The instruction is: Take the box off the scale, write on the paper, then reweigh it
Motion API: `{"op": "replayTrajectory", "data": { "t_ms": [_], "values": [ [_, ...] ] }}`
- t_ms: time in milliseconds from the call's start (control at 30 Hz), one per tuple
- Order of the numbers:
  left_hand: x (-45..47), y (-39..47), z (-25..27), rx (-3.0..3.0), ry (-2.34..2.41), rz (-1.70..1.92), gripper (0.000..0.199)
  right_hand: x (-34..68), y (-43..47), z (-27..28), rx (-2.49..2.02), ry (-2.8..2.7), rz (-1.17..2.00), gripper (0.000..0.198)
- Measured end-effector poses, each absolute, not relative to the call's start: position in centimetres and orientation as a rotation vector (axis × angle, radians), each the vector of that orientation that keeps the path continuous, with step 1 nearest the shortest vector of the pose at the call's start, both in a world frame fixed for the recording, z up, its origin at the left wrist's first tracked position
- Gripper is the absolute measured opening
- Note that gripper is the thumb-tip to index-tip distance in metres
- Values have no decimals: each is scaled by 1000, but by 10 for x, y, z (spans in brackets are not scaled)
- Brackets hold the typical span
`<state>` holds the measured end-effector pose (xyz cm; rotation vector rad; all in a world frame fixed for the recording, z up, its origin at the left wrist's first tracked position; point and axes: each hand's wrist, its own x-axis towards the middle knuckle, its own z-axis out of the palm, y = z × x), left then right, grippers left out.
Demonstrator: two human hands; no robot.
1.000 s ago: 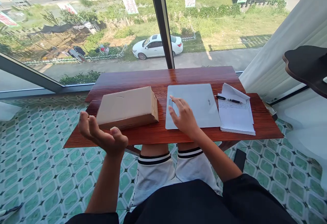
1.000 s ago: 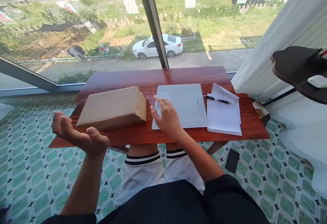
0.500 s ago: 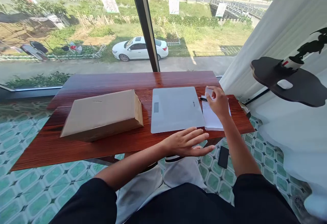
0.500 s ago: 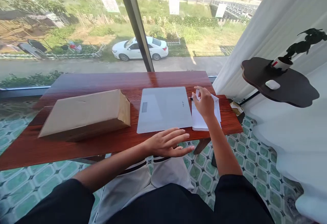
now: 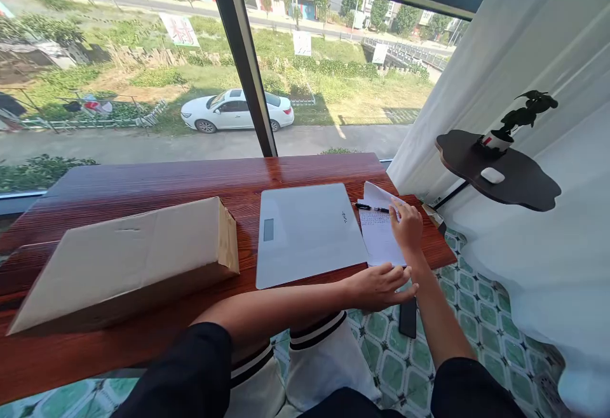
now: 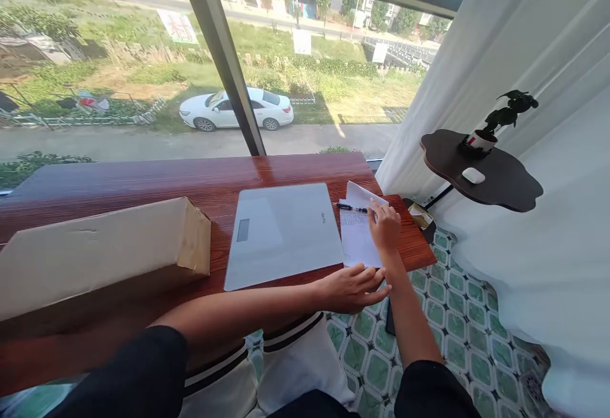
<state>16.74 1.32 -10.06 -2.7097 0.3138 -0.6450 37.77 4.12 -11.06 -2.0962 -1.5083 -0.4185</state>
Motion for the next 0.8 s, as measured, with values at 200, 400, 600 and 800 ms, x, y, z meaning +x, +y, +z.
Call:
{"op": "replayTrajectory", "data": {
  "t_ms": [200, 400, 600, 800],
  "values": [
    [167, 14, -104, -2809, 213, -624, 53, 371, 35, -116, -2284, -1574, -449, 42],
    [169, 14, -102, -2857, 201, -682, 49, 373, 30, -111, -2325, -1586, -383, 30],
    [171, 14, -104, -2953, 185, -691, 50, 369, 27, -103, -2324, -1536, -363, 28],
    [171, 13, -103, -2978, 191, -697, 48, 369, 26, -104, -2342, -1615, -380, 22]
  ]
}}
